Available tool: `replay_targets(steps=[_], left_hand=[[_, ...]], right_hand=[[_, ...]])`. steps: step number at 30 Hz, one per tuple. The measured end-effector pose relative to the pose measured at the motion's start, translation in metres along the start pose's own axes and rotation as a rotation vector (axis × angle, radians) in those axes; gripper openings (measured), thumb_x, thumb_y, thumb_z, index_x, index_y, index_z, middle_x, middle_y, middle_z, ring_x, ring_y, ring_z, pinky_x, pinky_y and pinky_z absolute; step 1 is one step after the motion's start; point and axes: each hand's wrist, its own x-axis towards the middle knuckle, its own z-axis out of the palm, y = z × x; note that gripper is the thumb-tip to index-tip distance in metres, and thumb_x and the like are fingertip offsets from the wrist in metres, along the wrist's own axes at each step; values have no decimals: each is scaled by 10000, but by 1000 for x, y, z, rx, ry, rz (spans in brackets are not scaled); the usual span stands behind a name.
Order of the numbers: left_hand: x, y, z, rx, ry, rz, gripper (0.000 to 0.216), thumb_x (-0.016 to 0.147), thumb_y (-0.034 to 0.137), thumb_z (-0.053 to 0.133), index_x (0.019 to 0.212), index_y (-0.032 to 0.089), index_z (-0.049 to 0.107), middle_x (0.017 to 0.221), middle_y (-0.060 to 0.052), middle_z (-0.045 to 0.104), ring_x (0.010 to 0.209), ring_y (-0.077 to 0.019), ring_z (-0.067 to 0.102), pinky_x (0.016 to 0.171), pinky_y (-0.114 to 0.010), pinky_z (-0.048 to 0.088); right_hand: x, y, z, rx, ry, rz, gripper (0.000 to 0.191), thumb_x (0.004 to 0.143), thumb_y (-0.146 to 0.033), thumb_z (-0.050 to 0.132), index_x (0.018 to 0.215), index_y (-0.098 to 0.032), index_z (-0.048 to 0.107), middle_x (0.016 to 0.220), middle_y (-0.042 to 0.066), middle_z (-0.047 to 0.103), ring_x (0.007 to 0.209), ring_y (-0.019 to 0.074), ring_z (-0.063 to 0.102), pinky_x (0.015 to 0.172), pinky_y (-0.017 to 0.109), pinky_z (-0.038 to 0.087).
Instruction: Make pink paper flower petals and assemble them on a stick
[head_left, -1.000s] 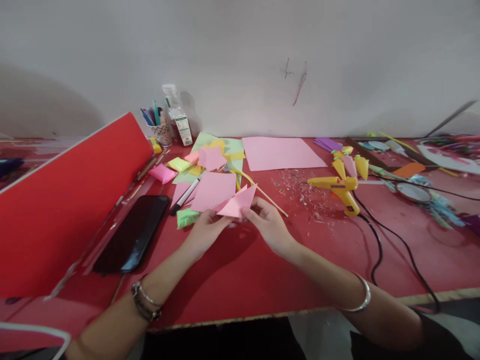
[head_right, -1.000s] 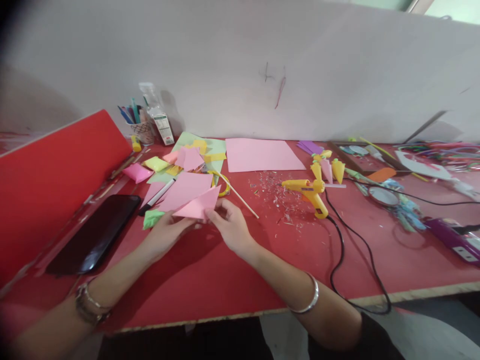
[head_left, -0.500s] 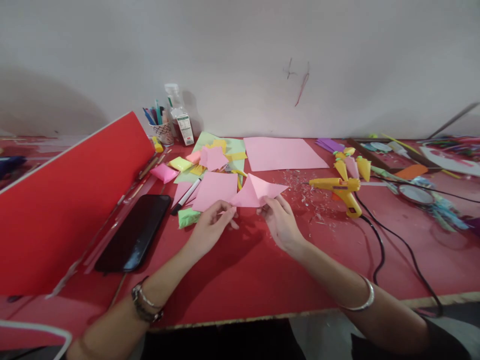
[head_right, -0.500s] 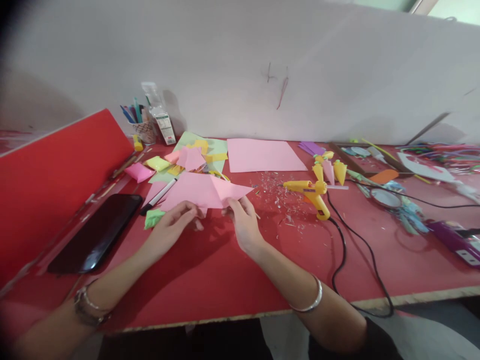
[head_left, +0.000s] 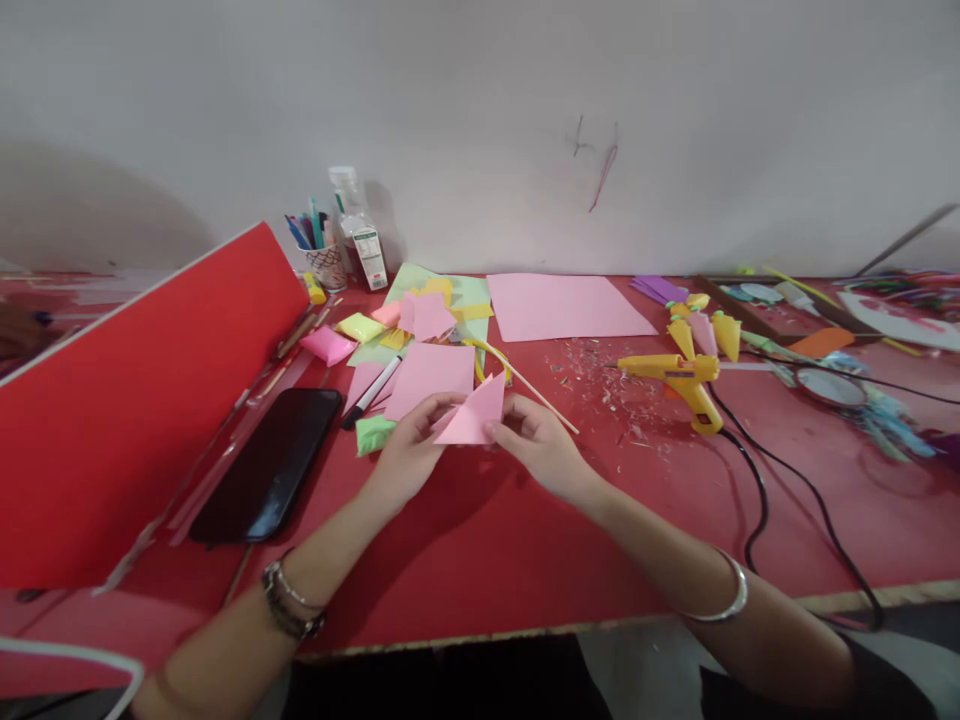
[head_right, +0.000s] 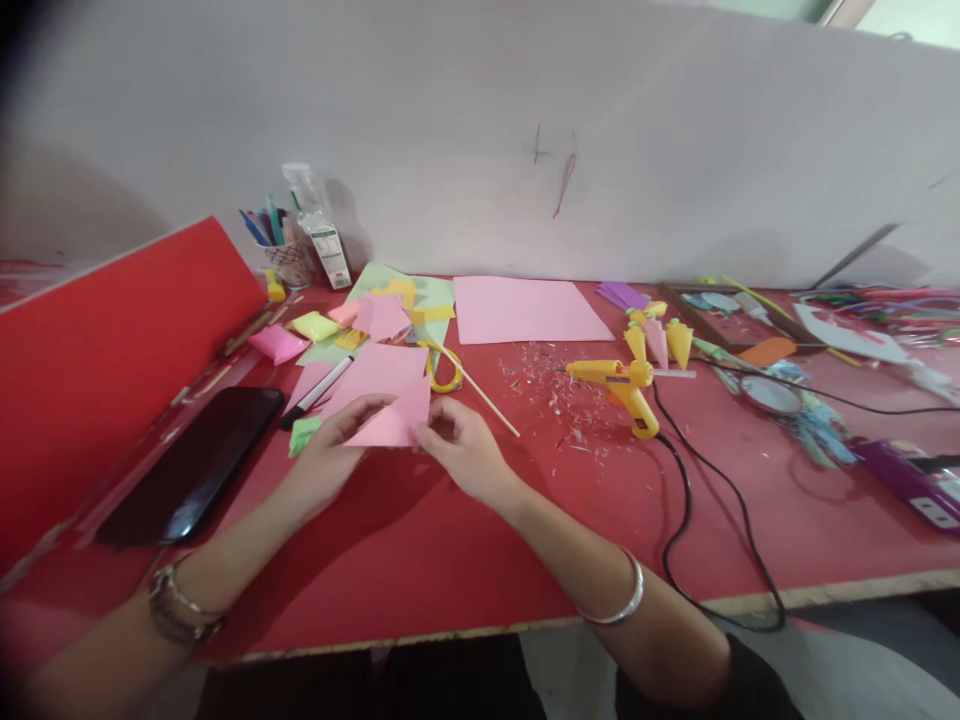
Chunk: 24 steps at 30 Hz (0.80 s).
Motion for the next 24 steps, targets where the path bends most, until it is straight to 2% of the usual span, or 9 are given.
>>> replay_targets(steps=[2,4,6,10,12,16,19,24], left_hand=[[2,-2,0,-39,-15,-44,295,618,362,570,831,157,570,746,-24,644,719,-173,591,643,-268,460],[4,-3,0,-74,-43,-102,409,677,490,445,823,132,579,685,-44,641,686,-188,595,634,-296,463],[5,-3,0,-31,-82,-135,468,690,532,376,786,121,578,627,-46,625,625,-183,589,611,-302,463],[2,2,0,163,-145,-111,226,649,369,531,692,148,549,602,8,587,532,-121,544,577,-250,445],[0,4,0,255,-183,-70,155,672,311,528,679,157,519,608,25,566,520,-99,523,560,-227,426],[-1,2,1,419,-230,-1,178,756,318,425,654,173,430,522,60,459,459,-75,426,506,-206,367],[-1,-1,2,494,-196,38,215,767,338,398,616,190,358,501,72,355,456,-78,340,461,-203,310],[0,-3,2,529,-185,82,210,774,353,369,650,184,390,580,53,353,540,-95,345,504,-209,307]], right_hand=[[1,1,0,-7,22,-19,86,692,-233,524,670,-176,463,623,-27,515,579,87,493,576,250,411],[1,2,0,-18,63,-39,94,682,-226,527,655,-180,449,631,-29,502,590,86,485,571,244,405],[2,3,0,-31,107,-51,95,665,-216,531,650,-183,443,643,-31,486,605,86,474,566,236,400],[3,3,-1,-54,153,-70,74,648,-194,517,652,-183,445,659,-29,472,622,86,458,576,230,399],[3,2,-2,-62,155,-69,71,645,-191,514,649,-184,443,656,-30,468,624,86,456,579,229,399],[4,1,-2,-71,168,-31,77,659,-215,503,631,-181,439,627,-35,458,598,82,445,564,229,401],[4,1,-2,-70,172,12,100,680,-237,492,619,-179,438,591,-43,449,557,74,434,544,227,401],[3,1,-1,-18,164,42,74,670,-220,512,659,-187,447,605,-48,482,566,75,481,549,225,435]])
